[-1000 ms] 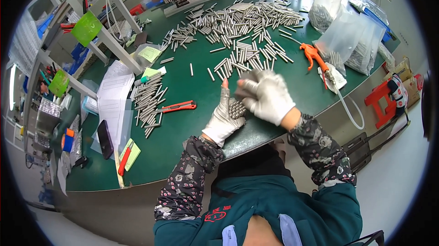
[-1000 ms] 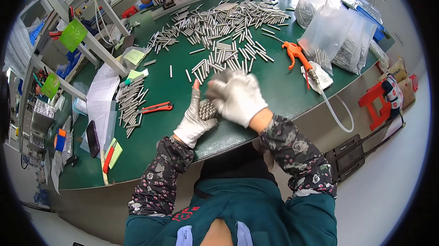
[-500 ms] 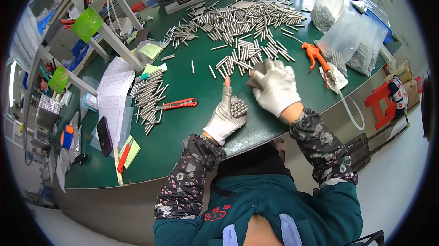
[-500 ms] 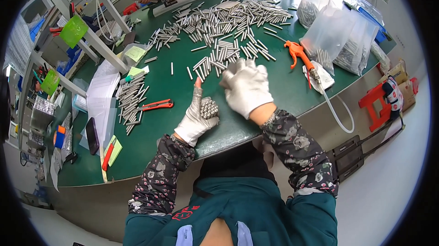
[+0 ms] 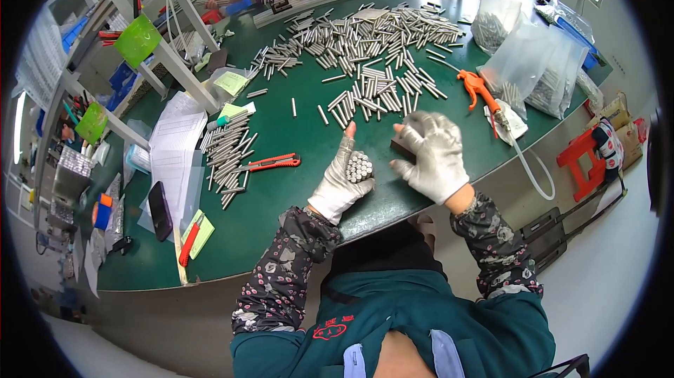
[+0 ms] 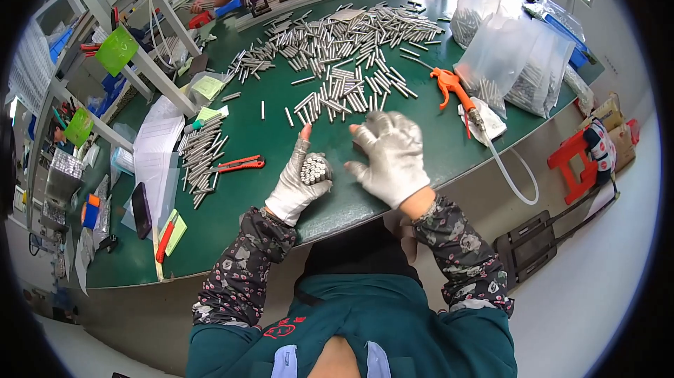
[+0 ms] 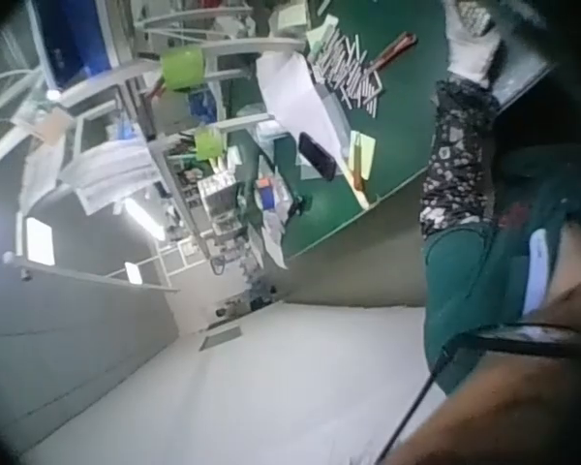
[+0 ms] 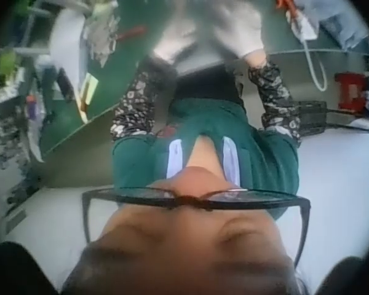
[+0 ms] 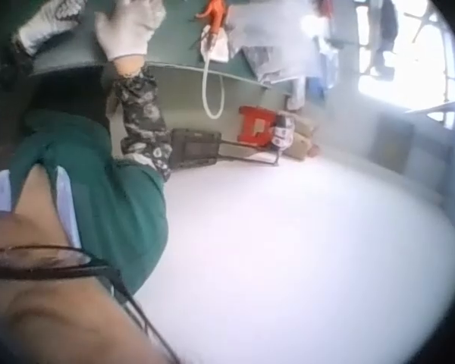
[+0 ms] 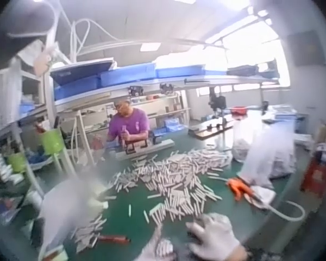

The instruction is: The recorder sorts small cylindrical metal pins and bundles them into organized packs using rubber bands.

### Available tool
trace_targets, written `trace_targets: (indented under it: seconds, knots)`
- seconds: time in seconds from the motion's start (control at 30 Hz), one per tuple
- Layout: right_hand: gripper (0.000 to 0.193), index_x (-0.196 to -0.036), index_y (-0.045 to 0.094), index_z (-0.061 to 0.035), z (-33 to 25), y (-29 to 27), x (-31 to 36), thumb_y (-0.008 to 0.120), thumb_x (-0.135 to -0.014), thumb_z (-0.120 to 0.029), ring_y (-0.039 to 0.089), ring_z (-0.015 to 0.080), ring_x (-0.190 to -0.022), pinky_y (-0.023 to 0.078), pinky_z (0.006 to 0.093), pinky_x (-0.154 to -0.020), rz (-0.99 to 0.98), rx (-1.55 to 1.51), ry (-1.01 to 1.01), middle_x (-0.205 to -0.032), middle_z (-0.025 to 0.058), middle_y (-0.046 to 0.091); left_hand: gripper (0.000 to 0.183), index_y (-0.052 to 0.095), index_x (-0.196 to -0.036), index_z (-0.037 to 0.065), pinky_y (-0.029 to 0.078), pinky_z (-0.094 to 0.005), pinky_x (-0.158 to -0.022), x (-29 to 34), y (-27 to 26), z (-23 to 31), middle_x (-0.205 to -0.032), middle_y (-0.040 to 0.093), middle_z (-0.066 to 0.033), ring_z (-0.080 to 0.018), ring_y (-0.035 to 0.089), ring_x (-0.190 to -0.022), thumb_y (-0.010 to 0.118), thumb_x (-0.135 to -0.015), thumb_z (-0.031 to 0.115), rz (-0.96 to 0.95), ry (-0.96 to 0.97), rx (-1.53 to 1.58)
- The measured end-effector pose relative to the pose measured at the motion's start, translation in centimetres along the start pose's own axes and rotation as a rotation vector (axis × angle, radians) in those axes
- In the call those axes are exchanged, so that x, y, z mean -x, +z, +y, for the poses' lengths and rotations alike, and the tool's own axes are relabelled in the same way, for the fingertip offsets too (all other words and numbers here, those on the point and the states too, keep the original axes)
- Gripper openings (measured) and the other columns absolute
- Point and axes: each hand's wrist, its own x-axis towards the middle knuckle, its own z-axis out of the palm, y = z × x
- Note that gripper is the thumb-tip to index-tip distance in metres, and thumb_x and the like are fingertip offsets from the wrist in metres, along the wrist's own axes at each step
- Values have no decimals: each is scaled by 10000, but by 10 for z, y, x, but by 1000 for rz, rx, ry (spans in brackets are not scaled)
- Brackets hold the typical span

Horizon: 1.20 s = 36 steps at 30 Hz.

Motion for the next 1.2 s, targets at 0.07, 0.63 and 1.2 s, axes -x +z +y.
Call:
trace_targets:
  seconds: [0.07,0.63,1.2]
  knots:
    - [511,-1133,592,-66,-15,0,1,717,-680,-267,550,344,-985,425,422,-866,-225,-461,38,-1029,173,597,1069,49,-1495,198,455,-223,-795,0,3,-5,-886,509,8,-82,515,-759,657,-676,-123,-29,46,126]
    - [414,-1138,585,-2,-22,31,-6,701,-765,-140,624,214,-803,500,308,-757,-443,-797,11,-947,148,623,1032,305,-1360,32,101,-566,-1092,19,-5,-5,-1245,527,-84,-249,456,-1220,786,-582,509,88,74,-1211]
    - [399,-1065,596,12,-37,32,-5,730,-724,-144,620,208,-784,496,304,-744,-433,-856,129,-884,144,622,682,521,-1198,53,323,-393,-1069,17,-11,-28,-1073,633,-66,-165,593,-1054,805,-635,313,139,4,-477]
